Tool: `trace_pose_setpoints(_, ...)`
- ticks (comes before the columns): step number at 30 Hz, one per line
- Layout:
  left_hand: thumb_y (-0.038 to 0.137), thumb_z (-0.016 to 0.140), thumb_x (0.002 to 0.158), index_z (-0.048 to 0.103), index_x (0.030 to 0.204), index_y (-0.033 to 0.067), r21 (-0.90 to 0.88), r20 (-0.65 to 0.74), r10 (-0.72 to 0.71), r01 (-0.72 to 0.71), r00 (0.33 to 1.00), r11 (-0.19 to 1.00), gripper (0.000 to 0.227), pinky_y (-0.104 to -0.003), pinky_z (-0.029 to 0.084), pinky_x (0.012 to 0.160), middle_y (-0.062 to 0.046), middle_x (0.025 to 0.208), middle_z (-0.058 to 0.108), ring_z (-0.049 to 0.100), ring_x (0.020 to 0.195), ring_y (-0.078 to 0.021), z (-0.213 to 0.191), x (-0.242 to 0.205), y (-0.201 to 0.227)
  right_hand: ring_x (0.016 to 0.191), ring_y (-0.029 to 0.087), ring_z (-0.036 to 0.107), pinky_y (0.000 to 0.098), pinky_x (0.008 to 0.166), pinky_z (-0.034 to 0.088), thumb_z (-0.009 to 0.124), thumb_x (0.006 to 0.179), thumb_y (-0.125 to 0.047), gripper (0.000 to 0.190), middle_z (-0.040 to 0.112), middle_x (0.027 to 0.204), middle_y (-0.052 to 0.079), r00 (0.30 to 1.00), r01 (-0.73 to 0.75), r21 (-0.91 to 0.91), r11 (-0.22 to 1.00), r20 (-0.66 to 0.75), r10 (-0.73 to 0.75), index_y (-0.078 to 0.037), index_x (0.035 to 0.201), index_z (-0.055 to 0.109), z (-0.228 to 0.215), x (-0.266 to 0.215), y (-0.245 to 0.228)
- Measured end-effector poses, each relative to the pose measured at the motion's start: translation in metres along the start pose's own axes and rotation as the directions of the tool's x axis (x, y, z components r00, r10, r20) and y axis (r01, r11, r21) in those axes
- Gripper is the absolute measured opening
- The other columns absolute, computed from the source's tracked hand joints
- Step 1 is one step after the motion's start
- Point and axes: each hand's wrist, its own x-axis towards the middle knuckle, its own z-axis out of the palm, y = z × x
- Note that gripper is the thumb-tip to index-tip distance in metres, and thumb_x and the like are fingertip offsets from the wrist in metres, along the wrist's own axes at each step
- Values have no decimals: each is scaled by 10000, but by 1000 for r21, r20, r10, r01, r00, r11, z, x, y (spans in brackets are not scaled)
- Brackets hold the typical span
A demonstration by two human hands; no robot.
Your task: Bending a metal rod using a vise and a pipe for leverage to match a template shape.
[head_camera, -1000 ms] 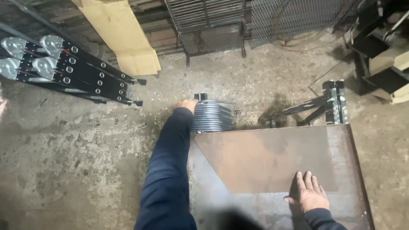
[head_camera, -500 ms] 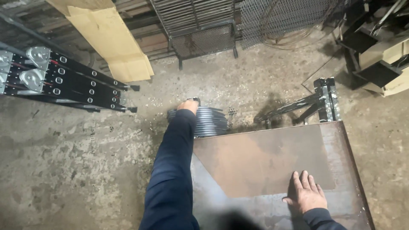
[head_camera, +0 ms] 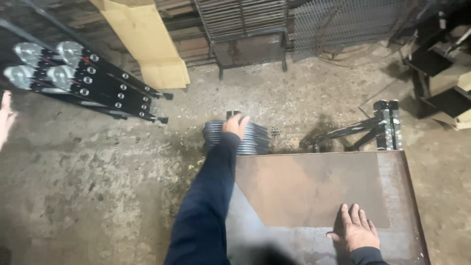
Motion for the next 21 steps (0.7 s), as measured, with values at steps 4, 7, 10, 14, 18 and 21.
trace_pose_setpoints(4,619,500,1019,704,1172,102,-918,357,-232,387,905,94,577,-465,586,776,-76,1012,727,682,869,-245,1,-62,46,1535,239,301,404,1212,350,635,703,-871,1180,259,1668,94,993,22,-41,999,-119,-27,-245,1603,198,5,-3,0)
trace_pose_setpoints(7,698,433,1003,655,1201,103,-771,512,3,461,859,-440,665,-455,583,732,-70,1019,712,679,837,-219,-31,-127,93,1505,260,372,404,1195,386,625,689,-883,1184,321,1641,116,977,54,-90,994,-203,-72,-221,1594,244,8,-4,4)
trace_pose_setpoints(10,742,377,983,627,1211,95,-710,470,104,446,876,-545,729,-445,584,723,-98,1030,704,692,846,-229,-49,-198,123,1478,287,401,422,1175,391,639,690,-876,1203,342,1621,154,965,91,-118,989,-236,-117,-177,1594,263,-3,-14,5)
trace_pose_setpoints(14,761,354,967,637,1176,99,-779,512,-190,360,837,-513,750,-399,575,655,-96,938,695,670,746,-221,-23,-311,132,1433,321,424,492,1151,367,683,714,-813,1188,352,1600,175,934,222,-100,970,-265,-241,-100,1580,293,-38,-51,6)
trace_pose_setpoints(18,614,482,1058,612,1138,122,-886,380,-564,113,733,-450,515,-399,520,575,-79,891,669,618,676,-212,87,-428,134,1418,386,427,528,1155,348,701,728,-676,1085,377,1583,217,577,722,-69,689,-489,-654,-39,1531,345,-33,-88,-16)
trace_pose_setpoints(21,569,466,1068,560,1072,109,-883,467,-735,213,492,-418,469,-429,510,529,-124,793,582,587,598,-234,124,-507,186,1395,431,423,538,1153,331,806,647,-562,1026,474,1471,215,-167,986,-74,-151,-534,-829,-29,1440,431,-39,-150,-46)
